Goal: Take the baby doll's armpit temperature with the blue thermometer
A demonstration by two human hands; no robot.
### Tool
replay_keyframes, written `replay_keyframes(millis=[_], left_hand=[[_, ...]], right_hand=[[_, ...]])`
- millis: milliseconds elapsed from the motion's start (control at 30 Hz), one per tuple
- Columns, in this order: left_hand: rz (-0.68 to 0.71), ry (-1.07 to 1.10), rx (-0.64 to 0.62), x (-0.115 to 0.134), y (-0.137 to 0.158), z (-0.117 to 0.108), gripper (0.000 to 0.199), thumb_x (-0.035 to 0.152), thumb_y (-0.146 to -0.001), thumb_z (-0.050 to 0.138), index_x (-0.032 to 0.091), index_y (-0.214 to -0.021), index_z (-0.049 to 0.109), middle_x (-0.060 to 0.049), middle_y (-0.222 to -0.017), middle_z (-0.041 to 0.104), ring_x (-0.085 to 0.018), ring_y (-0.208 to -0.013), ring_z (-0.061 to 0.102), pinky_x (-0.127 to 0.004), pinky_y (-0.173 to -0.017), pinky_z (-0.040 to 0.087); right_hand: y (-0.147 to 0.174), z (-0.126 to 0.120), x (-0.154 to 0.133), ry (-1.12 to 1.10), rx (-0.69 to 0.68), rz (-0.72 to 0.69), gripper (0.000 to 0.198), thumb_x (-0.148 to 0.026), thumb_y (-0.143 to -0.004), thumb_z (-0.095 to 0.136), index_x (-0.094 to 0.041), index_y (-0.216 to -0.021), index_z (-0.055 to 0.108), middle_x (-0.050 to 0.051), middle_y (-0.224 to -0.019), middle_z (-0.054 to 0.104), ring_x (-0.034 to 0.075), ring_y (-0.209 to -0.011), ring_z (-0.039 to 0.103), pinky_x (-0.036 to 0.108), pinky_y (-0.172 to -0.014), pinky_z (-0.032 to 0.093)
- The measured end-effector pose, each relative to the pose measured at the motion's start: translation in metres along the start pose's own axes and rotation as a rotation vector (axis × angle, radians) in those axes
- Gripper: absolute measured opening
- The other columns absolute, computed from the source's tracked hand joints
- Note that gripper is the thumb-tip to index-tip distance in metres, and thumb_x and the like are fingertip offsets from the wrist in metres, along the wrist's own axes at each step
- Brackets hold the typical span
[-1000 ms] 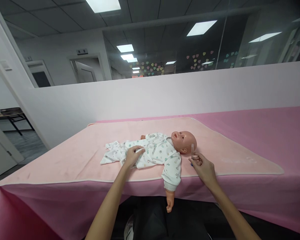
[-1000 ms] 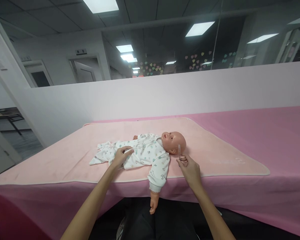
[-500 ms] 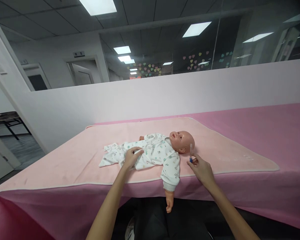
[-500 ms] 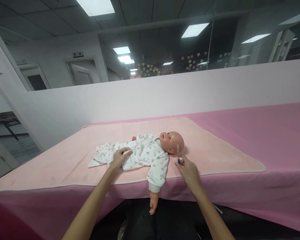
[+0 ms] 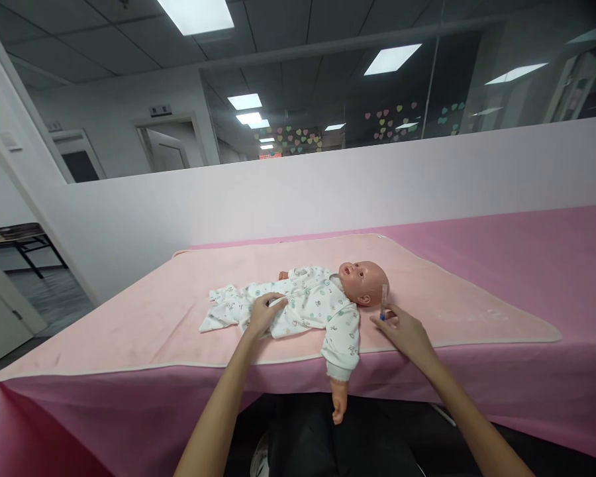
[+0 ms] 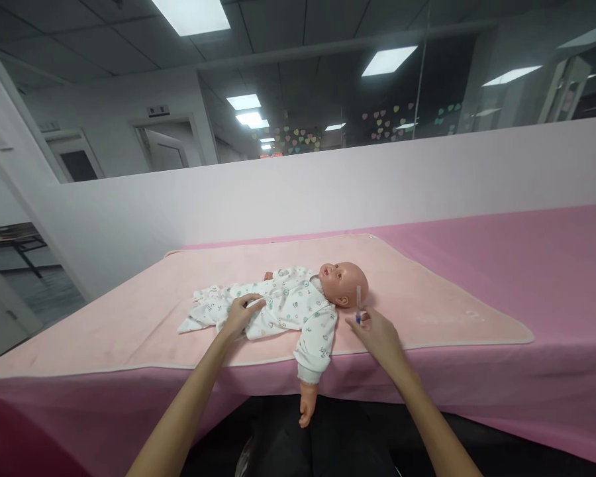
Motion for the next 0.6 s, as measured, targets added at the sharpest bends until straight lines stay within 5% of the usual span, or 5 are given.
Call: replay_keyframes(millis=[167,333,600], left_hand=[[-0.011,-0.009,-0.006,0.002,0.0,0.0,0.026,0.04,-0.066,0.063,0.019,-0.081,0.07,-0.005,-0.092,0.067,-0.024,-0.093,0.058,-0.032,-0.081,0.043],[-0.003,-0.012,-0.001,0.003,0.001,0.0,0.026,0.04,-0.067,0.063,0.019,-0.081,0.069,-0.005,-0.092,0.067,-0.024,-0.091,0.058,-0.033,-0.08,0.043],[-0.017,0.001,-0.007,0.002,0.001,0.001,0.027,0.04,-0.067,0.062,0.019,-0.081,0.069,-0.006,-0.092,0.067,-0.024,-0.092,0.058,-0.032,-0.08,0.044]], right_hand=[[-0.029,-0.034,-0.018,0.028,0.002,0.062,0.046,-0.06,-0.075,0.04,-0.022,-0.081,0.065,0.004,-0.066,0.064,0.019,-0.063,0.06,0.025,-0.052,0.037],[-0.047,-0.03,-0.029,0.216,-0.101,0.103,0.05,-0.065,-0.073,0.04,-0.02,-0.066,0.062,0.009,-0.066,0.065,0.022,-0.059,0.058,0.027,-0.049,0.035],[-0.046,-0.01,0.024,0.24,-0.21,0.183,0.051,-0.064,-0.072,0.043,-0.018,-0.079,0.063,0.01,-0.069,0.066,0.023,-0.061,0.06,0.028,-0.049,0.037]])
Point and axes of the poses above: each hand's wrist, its own y-axis away from the middle knuckle, its own z-axis out of the palm, x = y × z, the point moved 9 cm from there along -y, towards the middle knuckle
